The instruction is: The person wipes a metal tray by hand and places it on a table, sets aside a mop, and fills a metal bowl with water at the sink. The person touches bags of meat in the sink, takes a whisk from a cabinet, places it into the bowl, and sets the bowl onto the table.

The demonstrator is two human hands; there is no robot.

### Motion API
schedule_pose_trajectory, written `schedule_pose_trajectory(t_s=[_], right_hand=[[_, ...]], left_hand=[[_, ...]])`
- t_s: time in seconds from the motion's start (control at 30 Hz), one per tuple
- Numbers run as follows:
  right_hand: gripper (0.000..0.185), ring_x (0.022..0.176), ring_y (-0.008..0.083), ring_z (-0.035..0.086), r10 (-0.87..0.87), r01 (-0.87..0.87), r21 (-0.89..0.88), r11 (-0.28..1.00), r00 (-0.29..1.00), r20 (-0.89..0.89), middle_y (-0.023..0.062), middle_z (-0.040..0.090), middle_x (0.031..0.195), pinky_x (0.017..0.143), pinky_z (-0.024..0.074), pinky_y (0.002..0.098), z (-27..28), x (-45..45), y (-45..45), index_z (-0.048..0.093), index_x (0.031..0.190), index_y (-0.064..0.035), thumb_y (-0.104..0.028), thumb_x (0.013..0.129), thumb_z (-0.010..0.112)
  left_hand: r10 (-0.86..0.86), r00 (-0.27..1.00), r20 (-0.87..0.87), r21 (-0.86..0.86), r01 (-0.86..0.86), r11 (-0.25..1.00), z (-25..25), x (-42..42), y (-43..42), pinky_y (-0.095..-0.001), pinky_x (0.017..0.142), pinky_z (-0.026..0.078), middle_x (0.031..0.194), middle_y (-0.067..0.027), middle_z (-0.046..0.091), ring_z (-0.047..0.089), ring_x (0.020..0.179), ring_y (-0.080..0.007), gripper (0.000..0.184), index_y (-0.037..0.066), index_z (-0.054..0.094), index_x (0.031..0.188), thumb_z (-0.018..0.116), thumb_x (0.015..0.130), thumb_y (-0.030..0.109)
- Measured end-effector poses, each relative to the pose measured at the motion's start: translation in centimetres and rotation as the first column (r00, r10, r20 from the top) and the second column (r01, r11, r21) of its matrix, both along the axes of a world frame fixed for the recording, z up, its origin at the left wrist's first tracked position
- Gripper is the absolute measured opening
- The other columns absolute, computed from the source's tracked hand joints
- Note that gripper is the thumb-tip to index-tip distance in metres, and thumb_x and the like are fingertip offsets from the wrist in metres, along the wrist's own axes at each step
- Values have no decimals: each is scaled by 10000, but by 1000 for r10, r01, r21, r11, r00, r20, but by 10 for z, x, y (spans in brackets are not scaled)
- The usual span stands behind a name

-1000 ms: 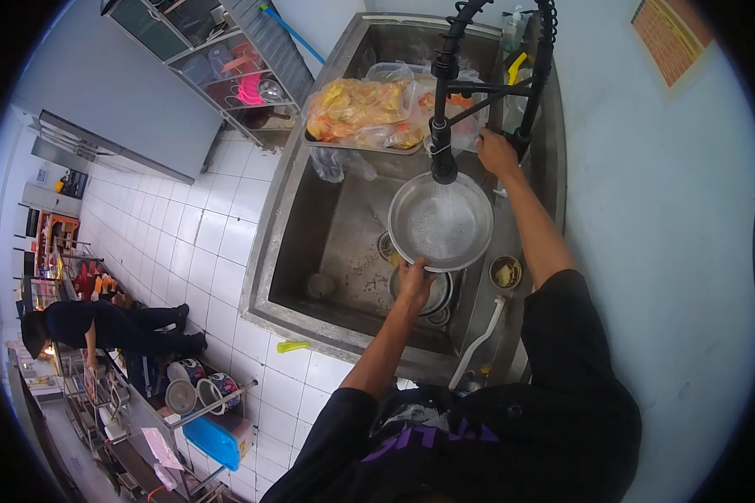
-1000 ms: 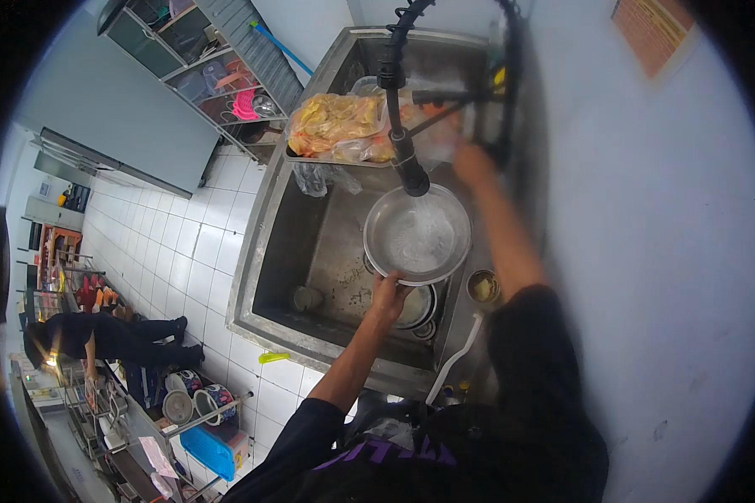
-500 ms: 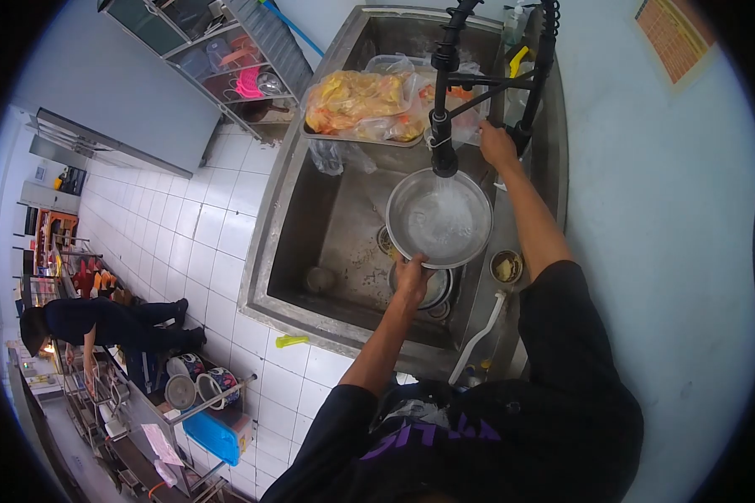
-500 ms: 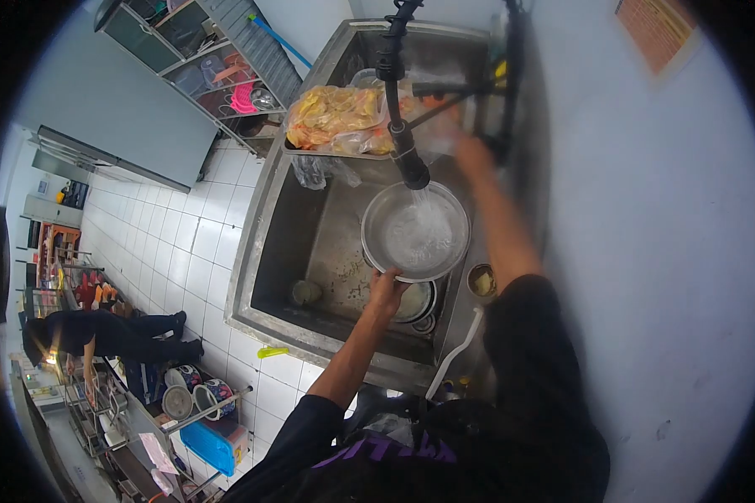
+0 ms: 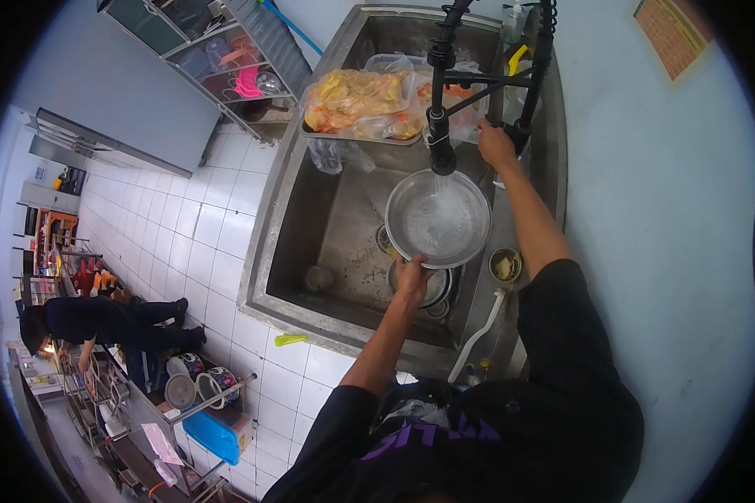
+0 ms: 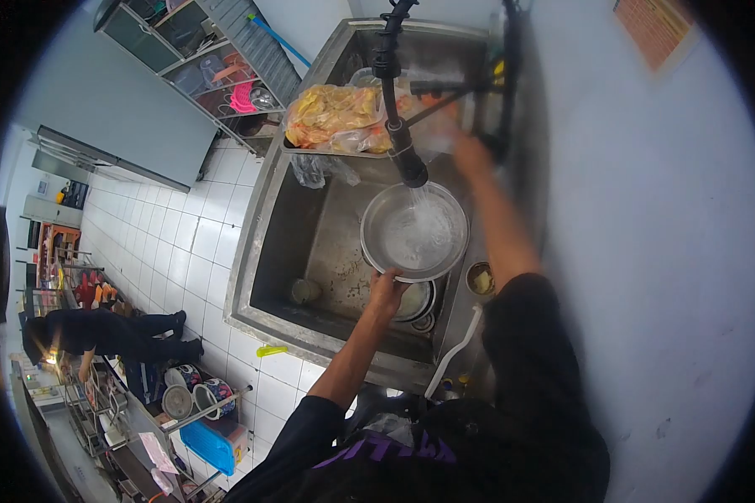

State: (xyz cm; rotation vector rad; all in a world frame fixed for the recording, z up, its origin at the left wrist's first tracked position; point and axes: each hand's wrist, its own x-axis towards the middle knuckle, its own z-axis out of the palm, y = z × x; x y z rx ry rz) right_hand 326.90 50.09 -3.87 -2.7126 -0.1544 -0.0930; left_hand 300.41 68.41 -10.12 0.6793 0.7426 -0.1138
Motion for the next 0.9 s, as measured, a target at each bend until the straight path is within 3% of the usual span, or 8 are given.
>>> schedule_pose_trajectory(t_s=[0.67, 0.9], right_hand=[[238, 885, 443, 572, -22, 22, -11, 1000, 999, -39, 271, 606, 885, 782, 436, 524, 3, 0, 1, 517, 1089, -77, -159, 879, 439], [237, 883, 436, 577, -29, 29, 3, 1000, 999, -13, 263, 610, 891, 785, 444, 520, 4, 0, 1, 520, 1085, -82, -155, 874, 440]], left_hand=[[-13, 999, 36, -33, 14, 999, -7, -2, -1, -494, 848, 500, 1211, -138, 429, 499, 1071, -320, 617, 99, 289, 1280, 506, 723, -54], [-3, 1000, 17, 8, 3, 1000, -6, 2, -1, -472, 803, 521, 1181, -151, 450, 546, 992, -313, 612, 92, 280, 1277, 512, 729, -48]])
